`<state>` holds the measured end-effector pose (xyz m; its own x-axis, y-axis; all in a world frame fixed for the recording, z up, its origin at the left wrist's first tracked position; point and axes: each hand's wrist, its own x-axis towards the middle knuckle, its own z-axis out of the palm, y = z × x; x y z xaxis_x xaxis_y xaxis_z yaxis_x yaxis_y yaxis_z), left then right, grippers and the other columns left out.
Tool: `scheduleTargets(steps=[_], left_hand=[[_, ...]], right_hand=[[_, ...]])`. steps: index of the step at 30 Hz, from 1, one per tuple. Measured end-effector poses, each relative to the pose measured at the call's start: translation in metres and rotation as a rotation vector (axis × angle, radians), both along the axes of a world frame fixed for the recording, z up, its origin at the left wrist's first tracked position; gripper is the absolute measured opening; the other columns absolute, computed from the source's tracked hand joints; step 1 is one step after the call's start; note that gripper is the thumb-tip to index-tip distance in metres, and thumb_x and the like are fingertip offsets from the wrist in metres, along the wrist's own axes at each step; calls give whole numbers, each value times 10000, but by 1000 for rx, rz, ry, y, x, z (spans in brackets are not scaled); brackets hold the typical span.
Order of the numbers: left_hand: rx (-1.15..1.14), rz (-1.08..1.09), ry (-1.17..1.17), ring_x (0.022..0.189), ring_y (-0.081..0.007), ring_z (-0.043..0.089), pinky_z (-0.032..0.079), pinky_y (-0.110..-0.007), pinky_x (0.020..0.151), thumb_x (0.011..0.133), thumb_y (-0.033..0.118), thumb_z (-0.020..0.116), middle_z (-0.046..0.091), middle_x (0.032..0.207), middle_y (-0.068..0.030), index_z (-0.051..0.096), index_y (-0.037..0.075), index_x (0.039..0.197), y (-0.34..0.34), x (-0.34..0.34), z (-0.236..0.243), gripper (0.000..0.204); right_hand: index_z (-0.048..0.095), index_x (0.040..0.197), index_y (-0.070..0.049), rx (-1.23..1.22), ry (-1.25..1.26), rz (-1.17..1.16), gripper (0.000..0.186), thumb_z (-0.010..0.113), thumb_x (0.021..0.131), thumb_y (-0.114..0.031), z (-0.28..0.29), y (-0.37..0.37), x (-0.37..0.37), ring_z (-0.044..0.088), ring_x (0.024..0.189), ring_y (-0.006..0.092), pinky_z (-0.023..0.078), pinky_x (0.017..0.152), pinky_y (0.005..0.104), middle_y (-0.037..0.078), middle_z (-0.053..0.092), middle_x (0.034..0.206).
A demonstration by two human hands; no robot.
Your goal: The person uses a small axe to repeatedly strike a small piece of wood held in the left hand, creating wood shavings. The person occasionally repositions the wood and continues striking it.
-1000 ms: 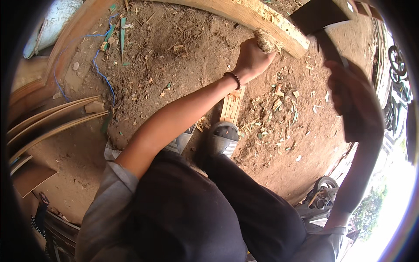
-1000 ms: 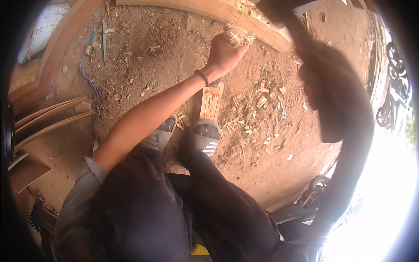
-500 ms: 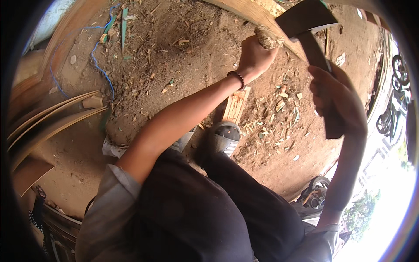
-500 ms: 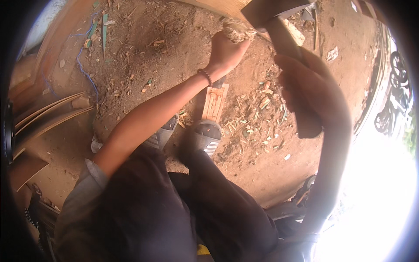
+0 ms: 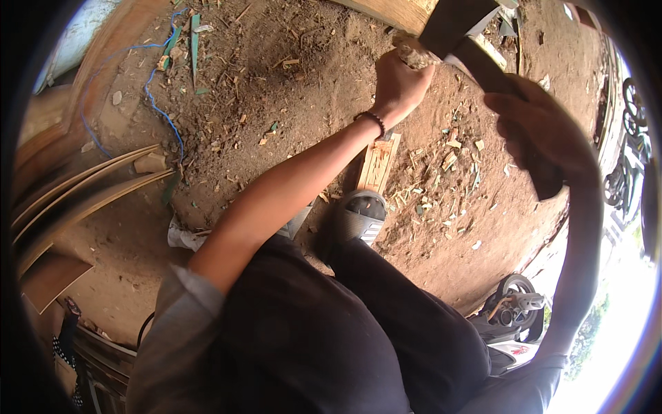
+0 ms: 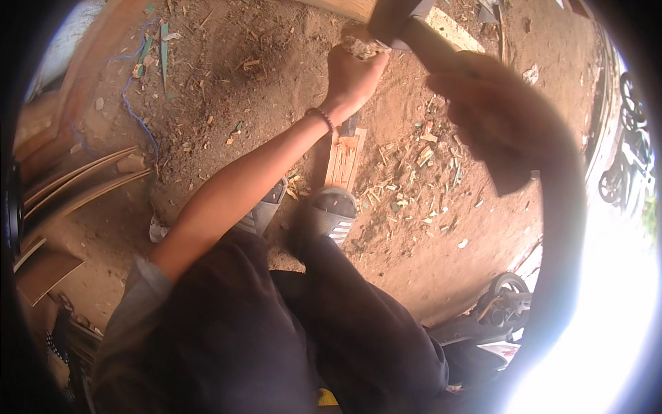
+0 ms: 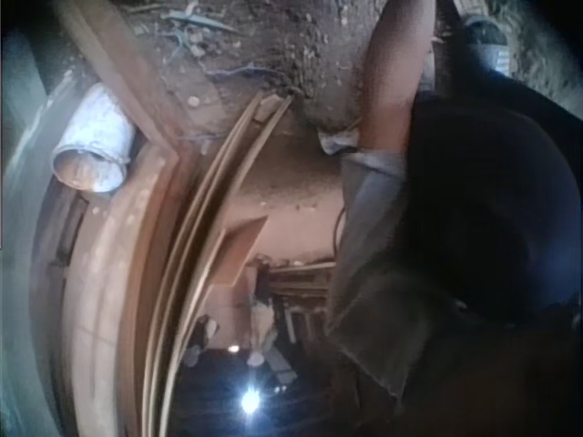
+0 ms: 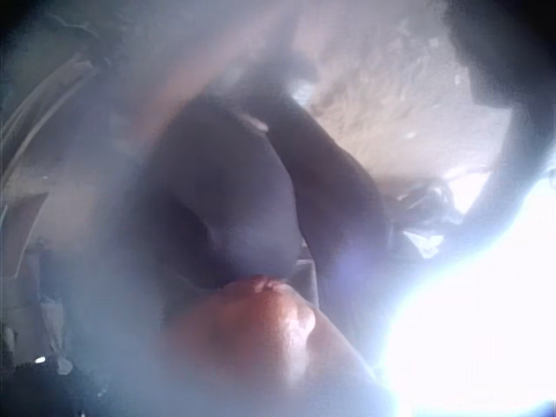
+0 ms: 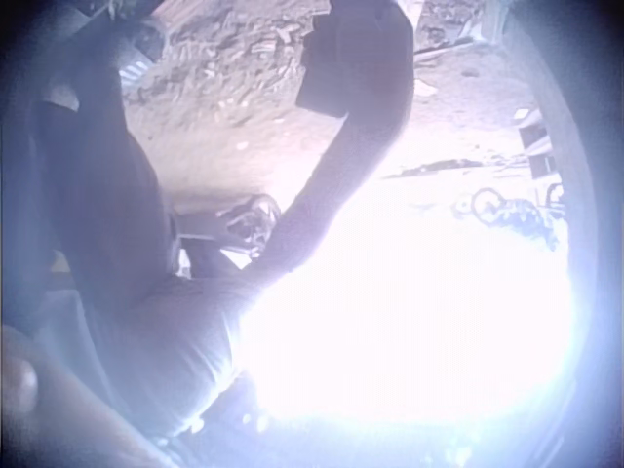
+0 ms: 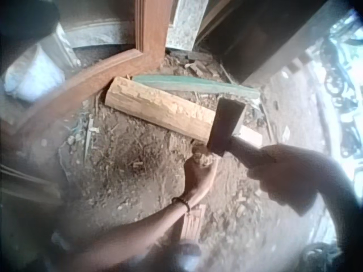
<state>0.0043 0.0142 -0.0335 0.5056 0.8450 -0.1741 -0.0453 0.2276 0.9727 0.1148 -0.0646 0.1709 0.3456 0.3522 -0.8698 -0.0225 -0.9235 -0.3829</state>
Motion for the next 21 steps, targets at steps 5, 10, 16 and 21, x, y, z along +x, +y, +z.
scheduleTargets(steps=[5, 10, 16, 21], left_hand=[[4, -149, 143, 341, -68, 403, 311, -242, 325, 802, 92, 601, 486, 428, 7, 510, 99, 518, 3, 0, -4, 299], [5, -232, 178, 350, -68, 428, 351, -251, 339, 810, 62, 586, 511, 443, -4, 513, 94, 528, 2, 1, -9, 293], [-100, -301, 287, 341, -86, 428, 337, -267, 328, 810, 67, 588, 506, 436, -20, 537, 81, 535, 1, 4, -14, 279], [-42, -271, 210, 347, -78, 414, 299, -280, 326, 778, 108, 591, 476, 413, -11, 474, 101, 474, 3, 3, -16, 326]], right_hand=[[550, 1174, -90, 70, -399, -1, 311, 605, 934, -279, 42, 2, 4, 454, 473, 25, 366, 381, 181, -36, 522, 713], [546, 1169, -45, 442, -82, 115, 296, 524, 978, -270, 40, 73, -11, 487, 623, 36, 401, 540, 192, -24, 529, 841], [519, 1063, -39, 6, -199, 391, 288, 626, 923, -267, -14, 22, -25, 492, 491, 83, 414, 429, 237, 2, 531, 690], [555, 1188, -78, 110, -185, -63, 284, 591, 947, -223, 31, 2, -12, 435, 459, 18, 356, 388, 170, -32, 519, 697]])
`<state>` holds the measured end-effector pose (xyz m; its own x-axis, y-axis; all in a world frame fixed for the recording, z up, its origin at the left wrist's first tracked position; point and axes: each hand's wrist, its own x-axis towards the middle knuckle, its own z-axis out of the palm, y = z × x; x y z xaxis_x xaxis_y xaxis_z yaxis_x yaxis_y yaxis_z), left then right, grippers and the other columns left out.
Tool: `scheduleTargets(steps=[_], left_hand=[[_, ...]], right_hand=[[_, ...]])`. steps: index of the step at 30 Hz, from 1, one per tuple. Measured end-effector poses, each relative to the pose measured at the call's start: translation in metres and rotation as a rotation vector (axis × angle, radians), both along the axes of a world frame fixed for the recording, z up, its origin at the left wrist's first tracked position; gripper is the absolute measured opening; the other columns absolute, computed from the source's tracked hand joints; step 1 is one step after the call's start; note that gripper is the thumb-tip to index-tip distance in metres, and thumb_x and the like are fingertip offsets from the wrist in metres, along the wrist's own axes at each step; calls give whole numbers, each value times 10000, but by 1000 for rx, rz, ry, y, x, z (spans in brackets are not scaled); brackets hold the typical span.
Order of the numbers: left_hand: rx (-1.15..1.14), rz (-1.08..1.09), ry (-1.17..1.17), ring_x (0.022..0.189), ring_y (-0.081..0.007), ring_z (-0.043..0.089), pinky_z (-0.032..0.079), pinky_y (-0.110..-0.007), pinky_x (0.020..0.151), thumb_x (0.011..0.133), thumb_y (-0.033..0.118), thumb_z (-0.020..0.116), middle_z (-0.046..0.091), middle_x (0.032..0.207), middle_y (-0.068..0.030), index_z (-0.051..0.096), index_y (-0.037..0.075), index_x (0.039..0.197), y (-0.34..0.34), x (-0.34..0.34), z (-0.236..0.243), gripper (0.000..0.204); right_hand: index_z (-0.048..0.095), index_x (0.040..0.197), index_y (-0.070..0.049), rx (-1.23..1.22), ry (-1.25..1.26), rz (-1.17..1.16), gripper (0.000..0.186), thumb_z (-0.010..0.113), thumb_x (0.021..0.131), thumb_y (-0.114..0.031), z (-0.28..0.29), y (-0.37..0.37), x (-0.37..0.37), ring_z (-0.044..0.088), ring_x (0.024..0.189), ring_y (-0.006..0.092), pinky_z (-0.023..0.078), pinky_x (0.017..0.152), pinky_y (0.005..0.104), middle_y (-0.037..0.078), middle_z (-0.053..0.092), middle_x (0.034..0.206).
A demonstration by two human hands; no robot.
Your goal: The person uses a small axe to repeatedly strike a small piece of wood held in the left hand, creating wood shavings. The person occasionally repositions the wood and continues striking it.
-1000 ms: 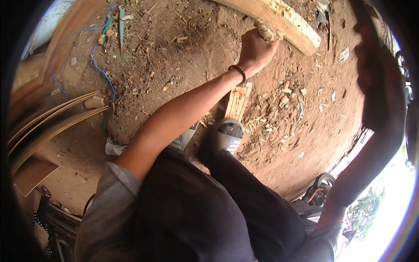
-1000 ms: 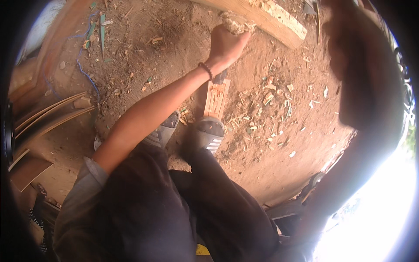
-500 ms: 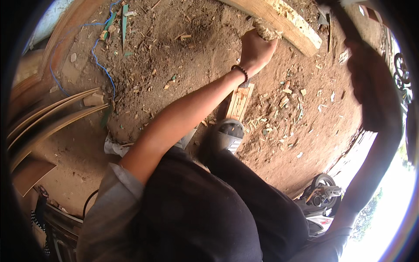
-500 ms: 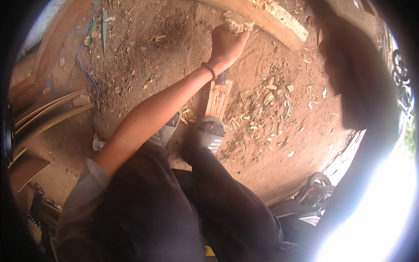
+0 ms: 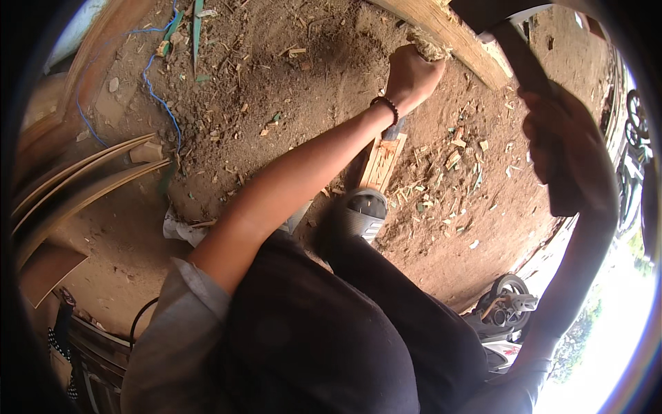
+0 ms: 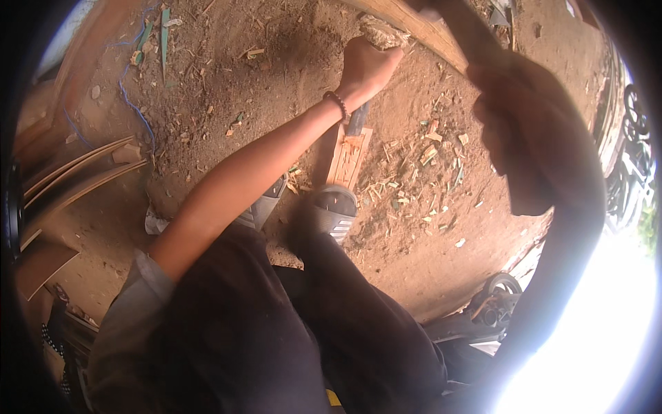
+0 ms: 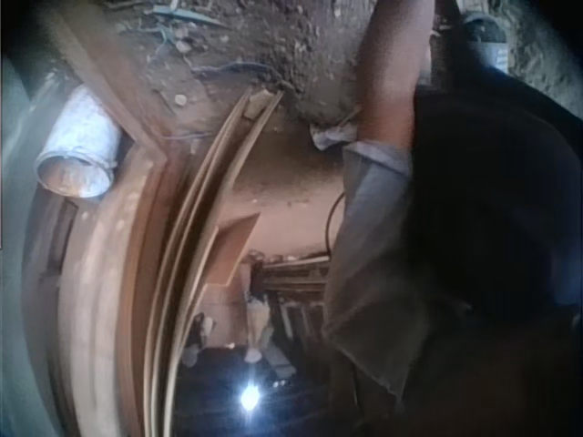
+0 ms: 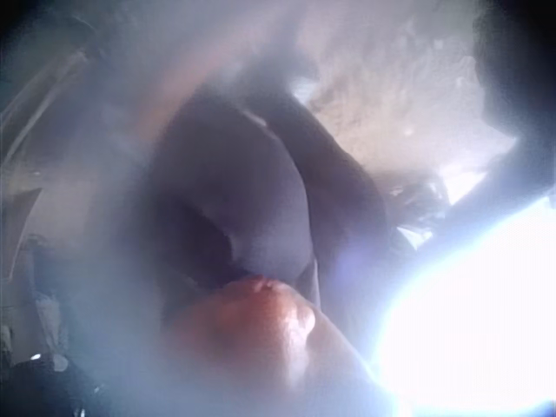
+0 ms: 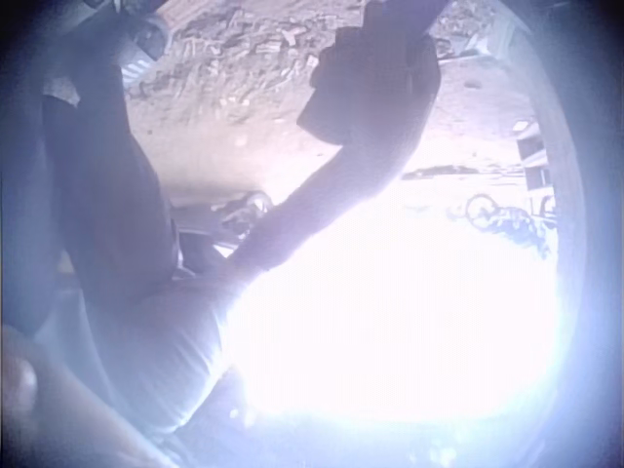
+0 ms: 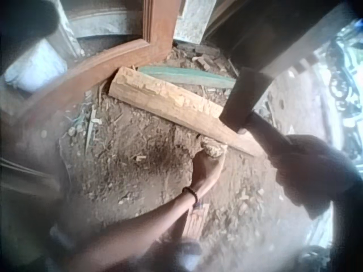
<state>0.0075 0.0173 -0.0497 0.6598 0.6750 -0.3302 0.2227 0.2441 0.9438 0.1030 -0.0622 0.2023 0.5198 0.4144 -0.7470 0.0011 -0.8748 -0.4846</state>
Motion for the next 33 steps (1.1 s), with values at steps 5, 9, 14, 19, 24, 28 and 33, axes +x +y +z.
scheduleTargets(steps=[5, 9, 14, 19, 24, 28, 33], left_hand=[[-85, -141, 95, 360, -74, 392, 337, -256, 349, 809, 77, 579, 493, 454, -5, 483, 120, 535, -3, -1, 2, 294], [-38, -207, 97, 389, -79, 415, 366, -256, 372, 837, 96, 578, 501, 481, -7, 520, 107, 575, -20, 0, 8, 269], [38, -137, 137, 430, -91, 494, 426, -277, 375, 830, 101, 577, 560, 532, -48, 540, 59, 632, -22, -5, 1, 205], [55, -72, -9, 443, -89, 500, 387, -272, 351, 798, 111, 588, 534, 526, -32, 518, 80, 626, -22, -6, 0, 189], [597, -29, -234, 458, -94, 479, 390, -253, 440, 831, 15, 588, 533, 565, 30, 528, 93, 624, -14, -37, 26, 229], [-457, -53, -306, 333, -37, 330, 215, -202, 308, 903, 137, 588, 361, 439, 78, 452, 171, 578, 2, -79, 64, 354], [-154, -63, -91, 389, -75, 229, 192, -247, 412, 960, 231, 529, 282, 453, 60, 333, 184, 532, 28, -91, 97, 474]], right_hand=[[518, 1261, -55, 161, -319, 196, 365, 543, 977, -283, 10, 33, 22, 474, 586, -5, 383, 471, 137, -23, 536, 765], [520, 1243, -45, 417, -266, 46, 423, 534, 977, -375, -32, 11, 23, 573, 632, 82, 472, 507, 209, 23, 586, 802], [530, 1157, -55, -17, 156, -246, 362, 640, 923, -309, -57, -36, -15, 494, 487, 46, 408, 395, 194, -7, 536, 714], [524, 1121, -38, 277, 210, -686, 288, 592, 951, -261, -45, -47, -30, 411, 469, 44, 313, 389, 192, -25, 474, 660], [523, 1080, -36, 233, 85, -639, 302, 592, 942, -297, -74, -120, -65, 516, 501, 68, 437, 421, 208, 11, 543, 667], [525, 1034, -58, 54, 161, -761, 251, 580, 955, -290, -128, -168, -104, 502, 499, 84, 426, 421, 227, 23, 536, 700], [501, 1005, -52, 308, 400, -1175, 215, 564, 949, -249, -170, -202, -140, 515, 538, 111, 441, 474, 257, 26, 534, 712]])
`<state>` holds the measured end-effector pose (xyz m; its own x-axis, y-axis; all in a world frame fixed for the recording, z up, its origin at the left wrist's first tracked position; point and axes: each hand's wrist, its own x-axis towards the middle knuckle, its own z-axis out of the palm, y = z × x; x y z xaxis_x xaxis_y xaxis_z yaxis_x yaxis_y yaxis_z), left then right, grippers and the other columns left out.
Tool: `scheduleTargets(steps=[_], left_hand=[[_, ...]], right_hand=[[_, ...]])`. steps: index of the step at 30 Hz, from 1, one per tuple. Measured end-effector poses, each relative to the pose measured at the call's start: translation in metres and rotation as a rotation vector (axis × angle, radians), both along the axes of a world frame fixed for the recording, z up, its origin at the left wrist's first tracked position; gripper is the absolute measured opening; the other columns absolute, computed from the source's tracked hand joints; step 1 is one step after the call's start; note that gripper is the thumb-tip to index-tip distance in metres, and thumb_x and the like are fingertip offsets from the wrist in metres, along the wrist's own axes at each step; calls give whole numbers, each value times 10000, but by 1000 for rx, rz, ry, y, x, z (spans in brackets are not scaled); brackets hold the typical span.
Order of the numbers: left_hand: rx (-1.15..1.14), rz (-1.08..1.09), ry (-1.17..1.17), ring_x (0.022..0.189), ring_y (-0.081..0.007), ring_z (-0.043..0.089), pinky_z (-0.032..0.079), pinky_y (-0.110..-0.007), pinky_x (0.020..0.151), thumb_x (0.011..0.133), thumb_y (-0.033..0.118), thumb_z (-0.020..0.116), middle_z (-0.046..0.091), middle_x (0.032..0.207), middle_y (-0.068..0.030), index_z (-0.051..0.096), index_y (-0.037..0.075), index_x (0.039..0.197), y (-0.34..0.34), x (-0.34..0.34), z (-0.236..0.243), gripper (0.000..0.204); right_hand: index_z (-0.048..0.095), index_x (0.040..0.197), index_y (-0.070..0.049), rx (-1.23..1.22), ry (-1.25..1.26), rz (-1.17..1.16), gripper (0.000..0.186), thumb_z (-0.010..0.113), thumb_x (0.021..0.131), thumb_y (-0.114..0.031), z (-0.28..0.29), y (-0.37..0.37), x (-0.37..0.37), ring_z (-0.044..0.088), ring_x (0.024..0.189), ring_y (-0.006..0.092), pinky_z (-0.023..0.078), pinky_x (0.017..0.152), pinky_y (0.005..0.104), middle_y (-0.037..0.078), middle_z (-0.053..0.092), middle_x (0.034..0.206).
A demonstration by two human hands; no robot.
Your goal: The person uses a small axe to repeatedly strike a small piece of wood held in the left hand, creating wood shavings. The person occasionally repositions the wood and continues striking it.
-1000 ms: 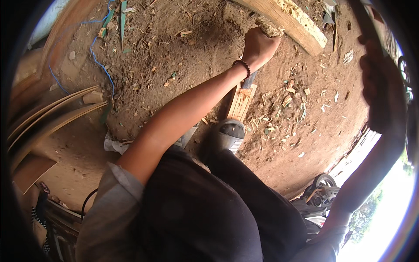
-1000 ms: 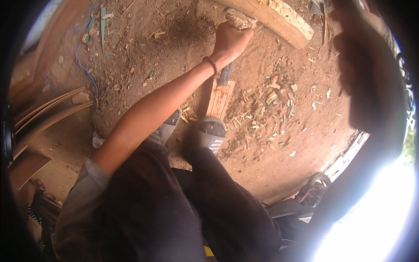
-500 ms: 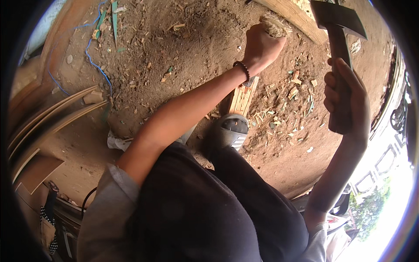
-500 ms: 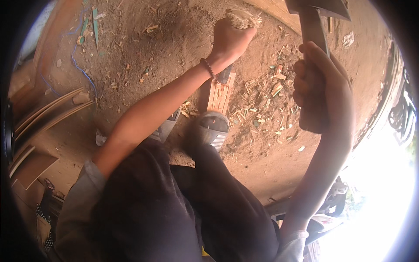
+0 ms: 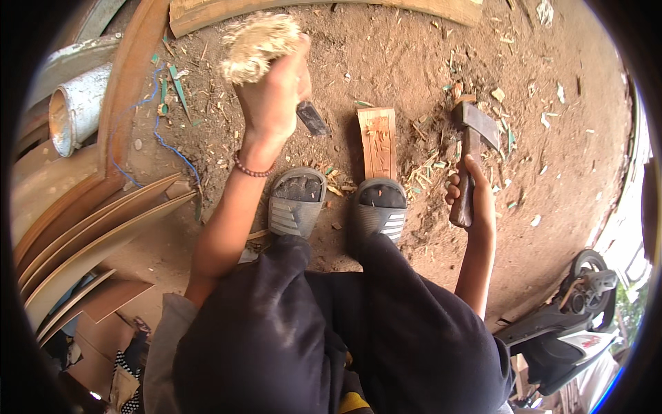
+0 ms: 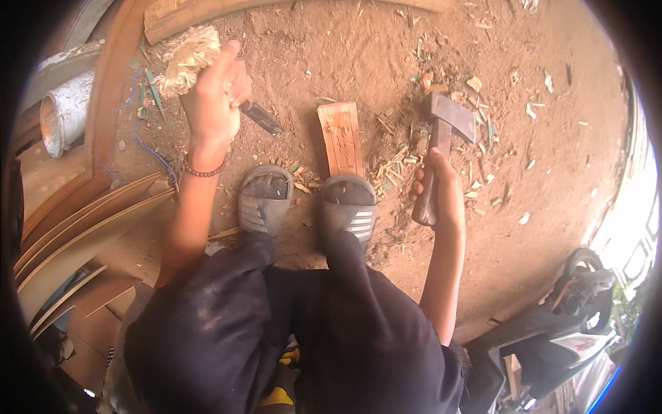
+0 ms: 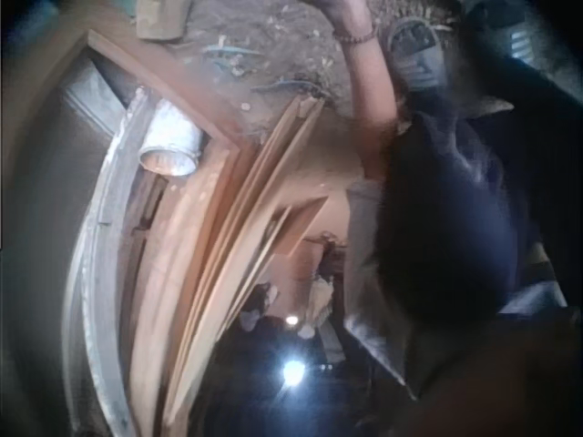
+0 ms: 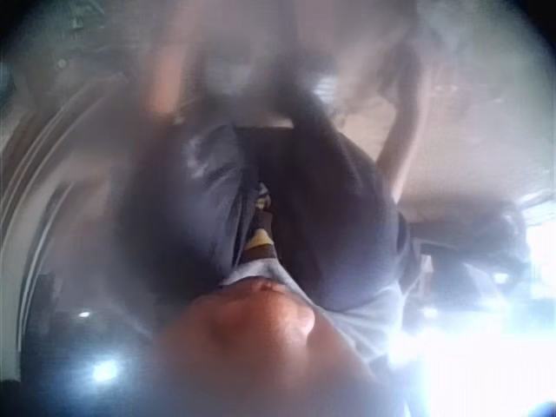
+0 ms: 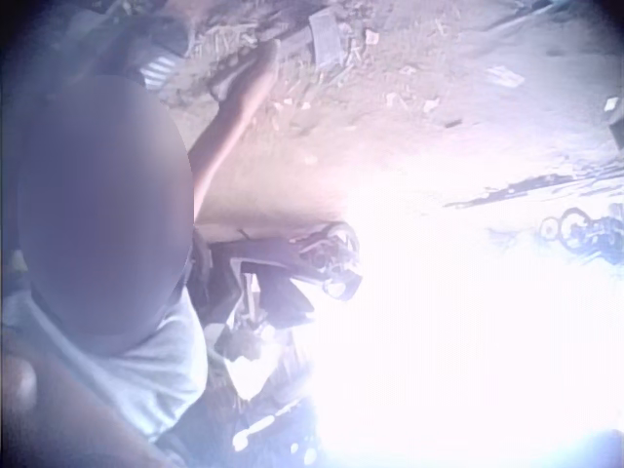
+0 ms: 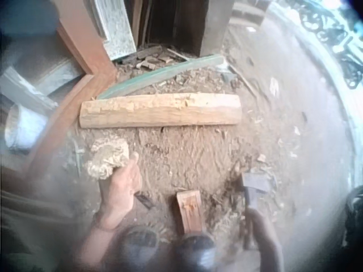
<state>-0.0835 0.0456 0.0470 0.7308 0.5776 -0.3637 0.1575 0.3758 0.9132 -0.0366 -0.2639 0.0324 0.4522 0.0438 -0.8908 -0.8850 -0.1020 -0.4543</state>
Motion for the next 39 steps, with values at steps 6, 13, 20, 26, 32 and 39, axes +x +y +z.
scheduleTargets(steps=[6, 13, 20, 26, 32, 39], left_hand=[[-7, -79, 78, 418, -64, 256, 217, -245, 424, 963, 227, 540, 289, 468, 59, 326, 183, 541, -23, 1, 14, 475], [-103, 12, 67, 418, -40, 280, 236, -221, 415, 964, 162, 536, 313, 525, 78, 440, 139, 730, -26, -23, 46, 254], [-64, 9, 267, 432, -37, 256, 216, -220, 426, 983, 171, 523, 286, 543, 79, 467, 121, 784, 2, -51, 73, 212], [55, -17, 575, 433, -59, 231, 202, -246, 444, 1004, 218, 484, 270, 525, 66, 355, 161, 615, -14, -80, 97, 414], [39, 66, 500, 462, -73, 231, 222, -251, 467, 1019, 209, 444, 266, 534, 50, 344, 153, 618, -14, -88, 108, 417], [-93, 87, 117, 458, -43, 320, 240, -231, 456, 953, 211, 582, 344, 545, 74, 435, 140, 647, -47, -3, 50, 346]], right_hand=[[534, 1078, -45, 470, 130, -233, 339, 554, 949, -358, -48, -29, -4, 543, 591, 140, 459, 512, 279, 38, 553, 730], [538, 1036, -28, 914, 292, -345, 312, 528, 980, -335, -81, -36, 6, 386, 502, 66, 368, 445, 220, -25, 419, 649], [530, 1033, -27, 872, 342, -232, 321, 528, 978, -343, -79, -45, 15, 366, 447, 58, 353, 410, 210, -35, 402, 608], [529, 1041, -31, 746, 341, -160, 328, 529, 976, -352, -77, -50, 21, 360, 437, 62, 349, 402, 214, -34, 393, 596], [536, 1085, -43, 749, 333, -152, 334, 545, 971, -356, -82, -46, 18, 392, 467, 67, 381, 444, 223, -33, 416, 628], [518, 1144, -55, 844, 255, -233, 297, 565, 972, -292, -74, -51, 11, 432, 575, 74, 405, 495, 222, -14, 454, 726]])
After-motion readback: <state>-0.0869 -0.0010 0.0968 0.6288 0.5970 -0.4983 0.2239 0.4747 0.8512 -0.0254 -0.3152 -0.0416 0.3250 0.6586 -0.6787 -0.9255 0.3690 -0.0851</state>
